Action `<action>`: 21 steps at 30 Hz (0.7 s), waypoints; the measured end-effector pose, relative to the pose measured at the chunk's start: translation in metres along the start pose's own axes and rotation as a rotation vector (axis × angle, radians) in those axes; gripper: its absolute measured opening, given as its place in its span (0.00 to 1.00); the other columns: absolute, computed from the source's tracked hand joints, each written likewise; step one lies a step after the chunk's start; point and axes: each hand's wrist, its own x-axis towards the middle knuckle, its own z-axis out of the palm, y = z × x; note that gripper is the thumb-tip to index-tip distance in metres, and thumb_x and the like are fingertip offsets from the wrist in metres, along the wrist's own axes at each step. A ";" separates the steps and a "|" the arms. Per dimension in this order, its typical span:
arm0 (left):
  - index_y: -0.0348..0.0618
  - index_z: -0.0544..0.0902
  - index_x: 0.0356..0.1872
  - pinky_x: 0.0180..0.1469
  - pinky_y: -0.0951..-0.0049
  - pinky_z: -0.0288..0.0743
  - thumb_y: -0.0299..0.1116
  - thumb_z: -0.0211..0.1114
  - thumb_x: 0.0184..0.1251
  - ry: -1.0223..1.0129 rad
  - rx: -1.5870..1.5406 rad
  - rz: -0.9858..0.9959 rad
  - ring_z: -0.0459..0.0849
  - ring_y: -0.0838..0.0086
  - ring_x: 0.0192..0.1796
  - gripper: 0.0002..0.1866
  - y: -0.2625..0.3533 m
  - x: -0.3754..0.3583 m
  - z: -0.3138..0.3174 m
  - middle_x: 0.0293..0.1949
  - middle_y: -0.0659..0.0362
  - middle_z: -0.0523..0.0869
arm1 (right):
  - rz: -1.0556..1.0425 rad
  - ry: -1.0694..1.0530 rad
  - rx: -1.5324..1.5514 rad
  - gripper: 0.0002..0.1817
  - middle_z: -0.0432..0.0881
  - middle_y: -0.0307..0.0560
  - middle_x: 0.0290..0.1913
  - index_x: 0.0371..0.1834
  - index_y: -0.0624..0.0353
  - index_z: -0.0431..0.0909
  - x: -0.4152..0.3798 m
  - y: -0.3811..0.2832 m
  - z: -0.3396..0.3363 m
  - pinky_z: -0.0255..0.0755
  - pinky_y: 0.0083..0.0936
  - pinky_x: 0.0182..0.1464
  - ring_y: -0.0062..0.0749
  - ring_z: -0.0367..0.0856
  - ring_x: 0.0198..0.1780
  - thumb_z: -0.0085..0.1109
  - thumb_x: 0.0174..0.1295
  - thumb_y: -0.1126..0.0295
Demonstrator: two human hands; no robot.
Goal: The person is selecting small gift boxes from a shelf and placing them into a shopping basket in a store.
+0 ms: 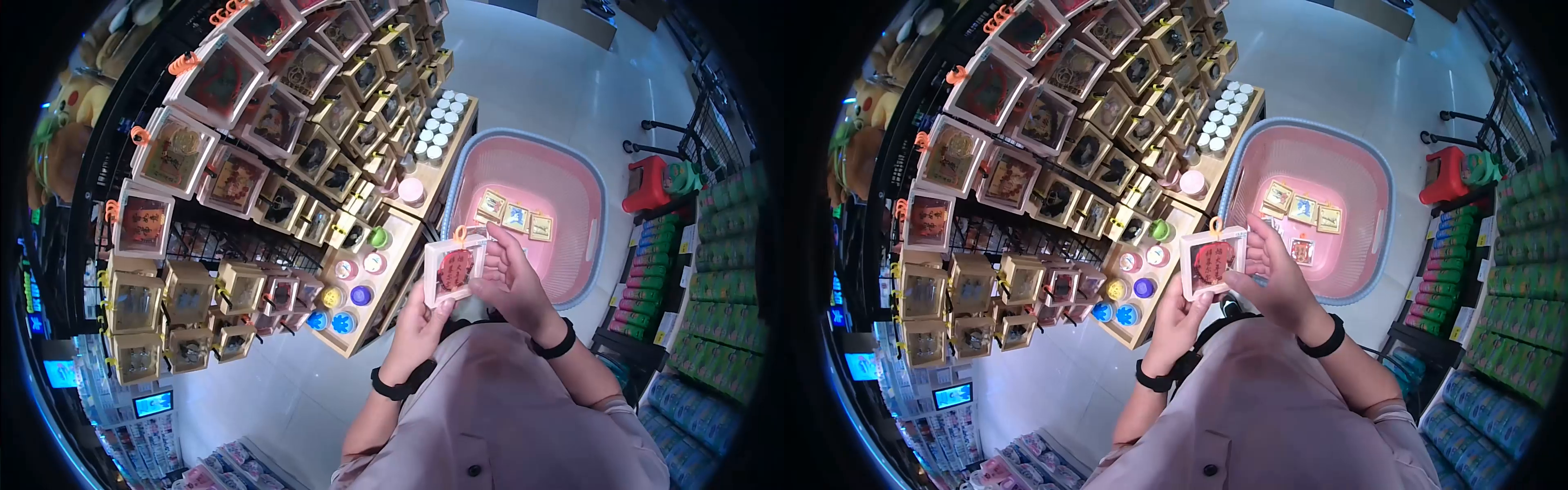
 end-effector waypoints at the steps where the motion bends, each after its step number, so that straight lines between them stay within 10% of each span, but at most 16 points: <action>1: 0.34 0.63 0.73 0.60 0.67 0.82 0.31 0.58 0.80 -0.075 -0.078 -0.052 0.87 0.66 0.56 0.26 0.010 0.002 -0.005 0.61 0.49 0.82 | -0.001 0.021 0.027 0.43 0.76 0.54 0.63 0.79 0.67 0.51 -0.005 -0.009 -0.001 0.74 0.30 0.62 0.31 0.79 0.61 0.66 0.66 0.75; 21: 0.35 0.63 0.73 0.62 0.64 0.82 0.34 0.58 0.80 -0.211 -0.251 -0.170 0.86 0.65 0.58 0.27 0.027 -0.007 0.019 0.62 0.49 0.82 | -0.017 -0.008 0.028 0.26 0.83 0.45 0.52 0.70 0.68 0.61 -0.038 -0.011 -0.013 0.74 0.16 0.49 0.16 0.81 0.50 0.55 0.70 0.80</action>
